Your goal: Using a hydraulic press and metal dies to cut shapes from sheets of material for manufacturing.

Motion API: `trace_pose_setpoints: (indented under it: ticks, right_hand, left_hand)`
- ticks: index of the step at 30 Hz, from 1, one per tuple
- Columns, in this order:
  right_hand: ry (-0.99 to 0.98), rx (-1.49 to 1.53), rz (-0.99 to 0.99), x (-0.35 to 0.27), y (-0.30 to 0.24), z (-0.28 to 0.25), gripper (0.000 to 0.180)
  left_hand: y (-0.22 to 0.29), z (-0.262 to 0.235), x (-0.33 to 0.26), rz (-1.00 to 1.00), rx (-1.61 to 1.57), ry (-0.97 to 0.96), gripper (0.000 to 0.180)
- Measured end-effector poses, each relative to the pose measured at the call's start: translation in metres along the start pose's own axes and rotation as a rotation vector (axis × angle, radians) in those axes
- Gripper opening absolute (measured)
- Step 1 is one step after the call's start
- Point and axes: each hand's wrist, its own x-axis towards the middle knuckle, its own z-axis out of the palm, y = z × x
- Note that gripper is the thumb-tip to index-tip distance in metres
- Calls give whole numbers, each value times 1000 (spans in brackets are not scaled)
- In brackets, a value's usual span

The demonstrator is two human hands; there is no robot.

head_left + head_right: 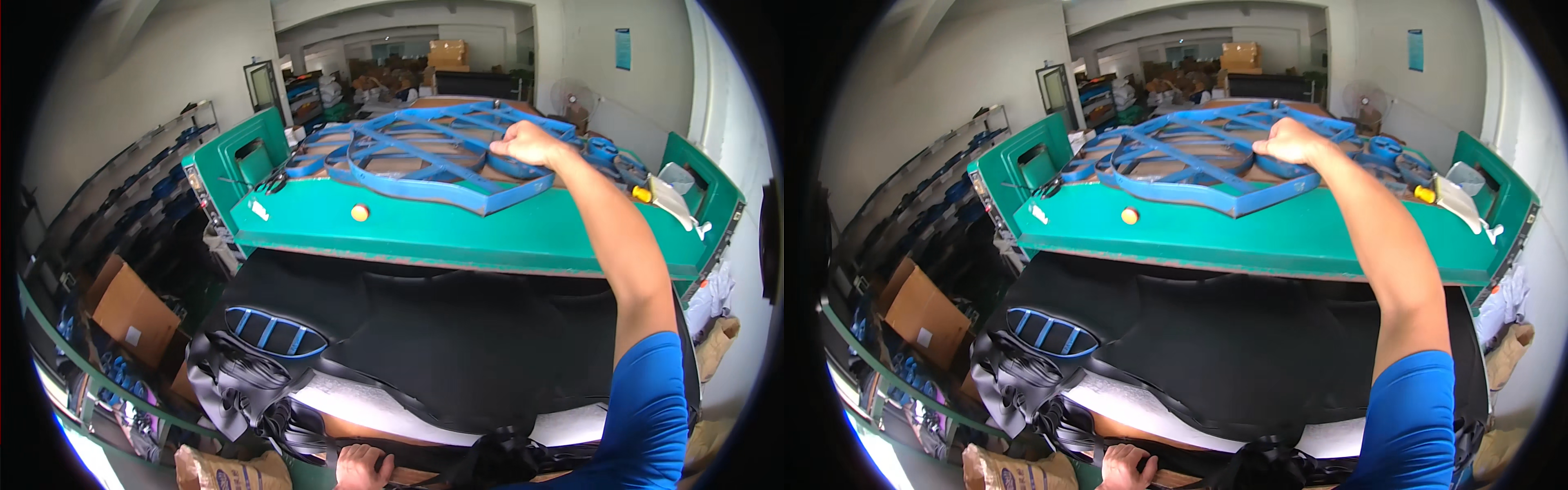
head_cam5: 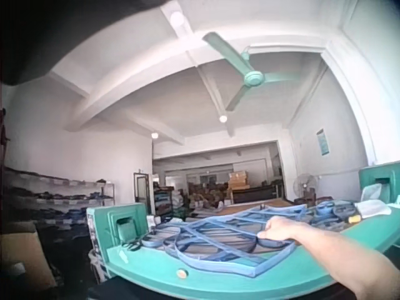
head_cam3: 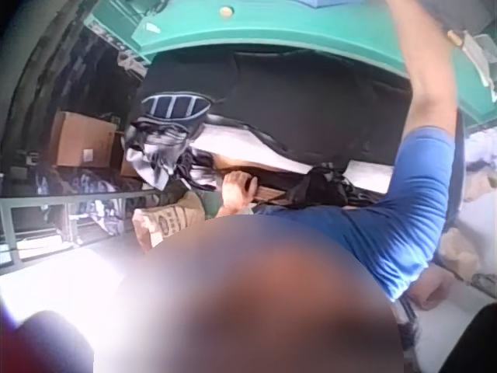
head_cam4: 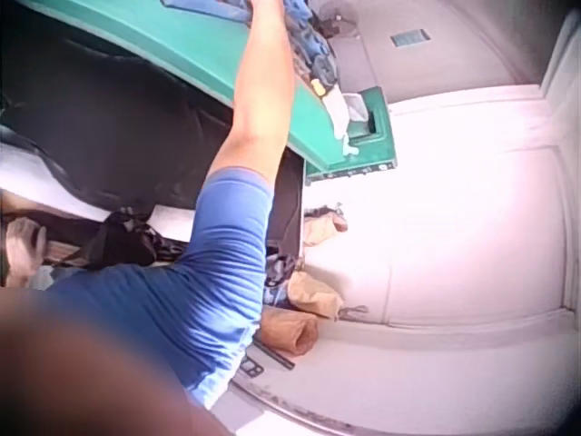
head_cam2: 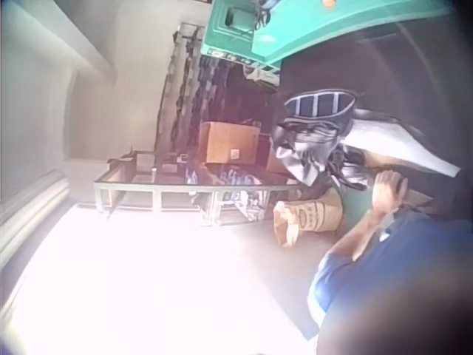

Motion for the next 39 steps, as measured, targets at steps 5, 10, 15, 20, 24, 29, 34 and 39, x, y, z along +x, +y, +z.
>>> trace_pose_setpoints:
  ticks: [5,10,15,20,24,29,34,39]
  right_hand:
    - [-125,151,174,5,-9,13,55]
    - [34,-174,151,4,-36,38,61]
    - [201,-169,214,-22,-24,52,59]
    - [386,-211,166,-89,-26,30,61]
    - [581,-77,72,-178,-32,39,60]
    - [657,-59,228,-301,-50,56,50]
    - [624,41,526,-405,-46,61,41]
    - [631,79,724,-471,-17,79,42]
  left_hand:
    - [2,-12,-14,-41,-29,15,15]
    - [-3,-16,-35,-100,0,14,17]
    - [-16,-5,-40,-41,-38,52,22]
    - [-32,-34,17,12,-270,101,51]
    - [-19,-44,124,123,-555,175,76]
    - [44,9,183,214,-843,337,92]
    - [75,45,148,208,-956,145,95]
    - [86,79,130,307,-698,-47,95]
